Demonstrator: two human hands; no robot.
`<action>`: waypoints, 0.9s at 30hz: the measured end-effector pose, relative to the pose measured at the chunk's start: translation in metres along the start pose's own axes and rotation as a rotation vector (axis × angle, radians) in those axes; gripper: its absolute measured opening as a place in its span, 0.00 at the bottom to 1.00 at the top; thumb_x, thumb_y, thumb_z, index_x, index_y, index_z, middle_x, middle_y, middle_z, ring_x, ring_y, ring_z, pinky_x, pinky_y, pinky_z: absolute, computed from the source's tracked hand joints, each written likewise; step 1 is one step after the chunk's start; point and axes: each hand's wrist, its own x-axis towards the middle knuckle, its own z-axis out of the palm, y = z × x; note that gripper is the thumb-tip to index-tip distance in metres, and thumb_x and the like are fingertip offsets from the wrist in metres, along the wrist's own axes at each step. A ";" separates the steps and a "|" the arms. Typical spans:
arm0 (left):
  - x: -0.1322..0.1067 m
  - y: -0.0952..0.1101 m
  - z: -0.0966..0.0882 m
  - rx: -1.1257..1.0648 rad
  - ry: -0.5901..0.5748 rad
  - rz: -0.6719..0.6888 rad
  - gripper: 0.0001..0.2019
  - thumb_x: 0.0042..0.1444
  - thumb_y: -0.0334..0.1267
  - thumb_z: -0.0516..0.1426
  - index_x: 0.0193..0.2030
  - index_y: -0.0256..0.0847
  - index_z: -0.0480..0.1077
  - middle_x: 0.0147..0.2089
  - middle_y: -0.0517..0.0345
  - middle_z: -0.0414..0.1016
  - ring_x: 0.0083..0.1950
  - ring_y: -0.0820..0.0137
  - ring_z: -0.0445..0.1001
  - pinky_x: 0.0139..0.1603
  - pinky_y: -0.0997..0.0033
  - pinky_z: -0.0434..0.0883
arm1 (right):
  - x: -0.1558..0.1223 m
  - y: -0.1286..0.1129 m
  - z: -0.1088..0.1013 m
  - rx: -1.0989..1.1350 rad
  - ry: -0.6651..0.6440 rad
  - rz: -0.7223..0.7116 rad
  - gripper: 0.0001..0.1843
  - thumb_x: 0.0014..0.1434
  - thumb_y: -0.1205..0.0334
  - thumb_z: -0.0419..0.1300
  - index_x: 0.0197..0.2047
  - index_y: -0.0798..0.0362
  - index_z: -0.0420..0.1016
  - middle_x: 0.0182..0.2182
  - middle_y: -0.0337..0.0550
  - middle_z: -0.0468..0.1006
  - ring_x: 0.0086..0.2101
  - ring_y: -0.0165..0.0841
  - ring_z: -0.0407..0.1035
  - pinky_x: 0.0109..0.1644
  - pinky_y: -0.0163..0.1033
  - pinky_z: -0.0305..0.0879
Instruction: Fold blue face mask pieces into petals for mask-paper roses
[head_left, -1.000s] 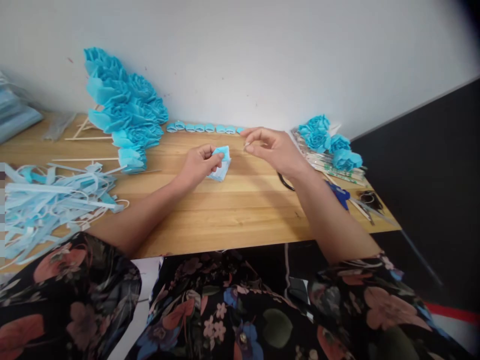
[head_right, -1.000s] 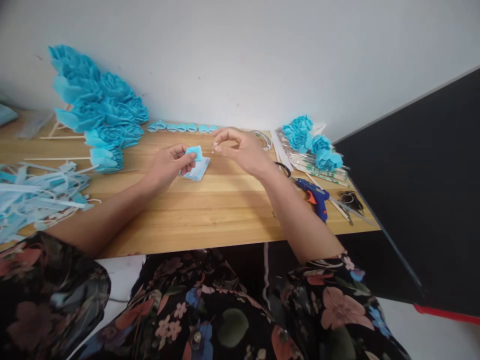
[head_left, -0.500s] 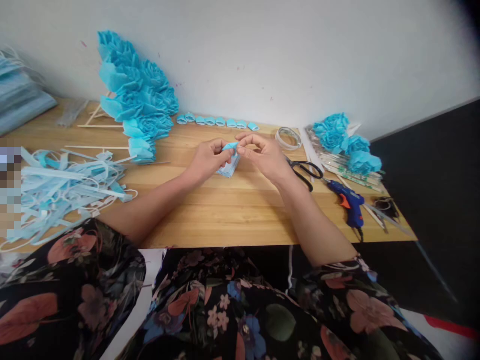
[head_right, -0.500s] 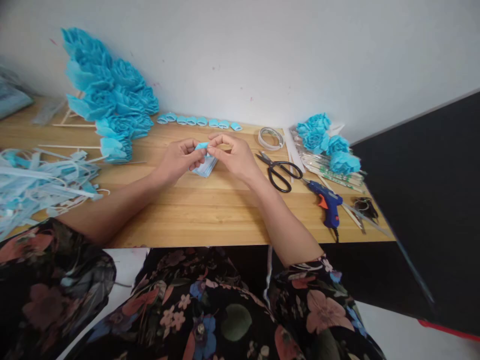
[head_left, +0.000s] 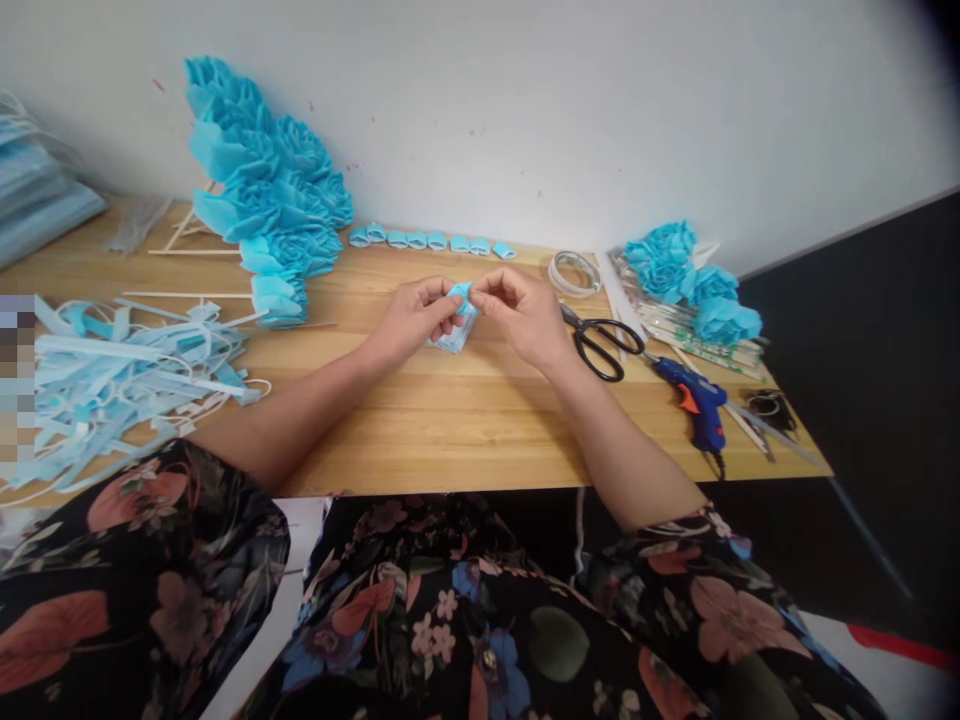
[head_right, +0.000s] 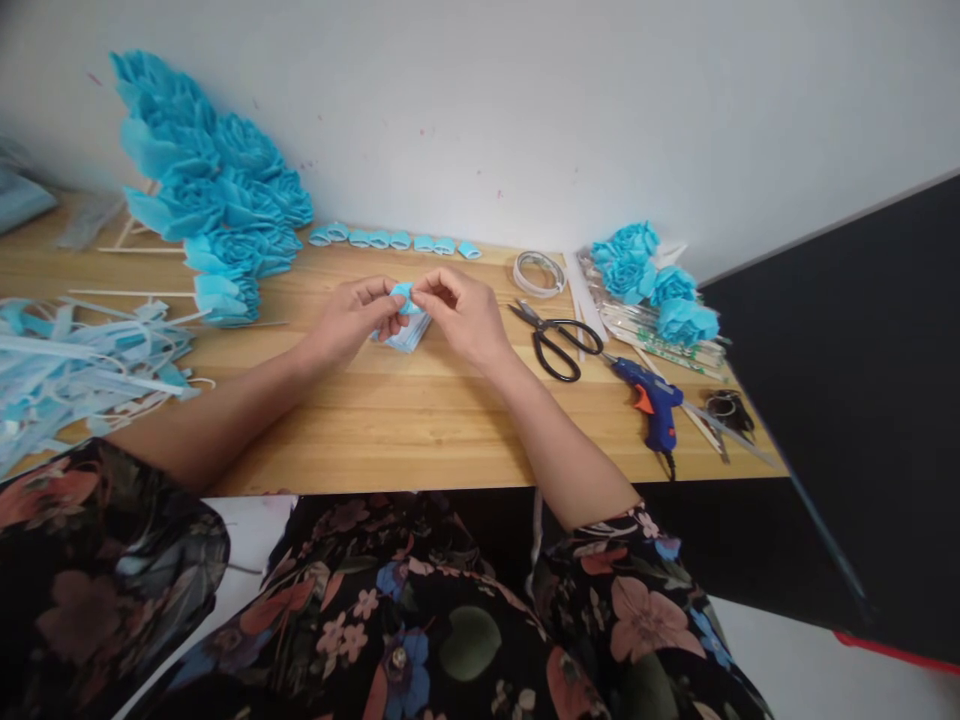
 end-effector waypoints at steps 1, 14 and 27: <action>0.000 -0.001 0.000 -0.006 -0.012 0.006 0.06 0.58 0.32 0.59 0.31 0.37 0.69 0.26 0.62 0.74 0.23 0.80 0.67 0.23 0.80 0.63 | -0.001 -0.001 0.000 -0.006 0.007 -0.004 0.08 0.59 0.56 0.63 0.34 0.51 0.74 0.32 0.38 0.79 0.35 0.32 0.71 0.42 0.41 0.68; 0.002 -0.003 0.002 0.089 0.002 0.057 0.09 0.56 0.30 0.62 0.29 0.39 0.66 0.23 0.66 0.68 0.23 0.79 0.66 0.27 0.77 0.64 | -0.007 0.006 0.004 -0.119 0.087 -0.058 0.24 0.64 0.55 0.63 0.62 0.43 0.69 0.34 0.36 0.78 0.34 0.33 0.72 0.45 0.44 0.74; 0.003 -0.007 0.000 0.198 -0.012 0.089 0.07 0.55 0.35 0.61 0.30 0.38 0.67 0.25 0.64 0.68 0.26 0.78 0.64 0.27 0.77 0.61 | -0.004 0.013 -0.008 -0.123 -0.032 -0.076 0.24 0.64 0.51 0.61 0.62 0.44 0.71 0.41 0.40 0.79 0.42 0.36 0.74 0.52 0.48 0.73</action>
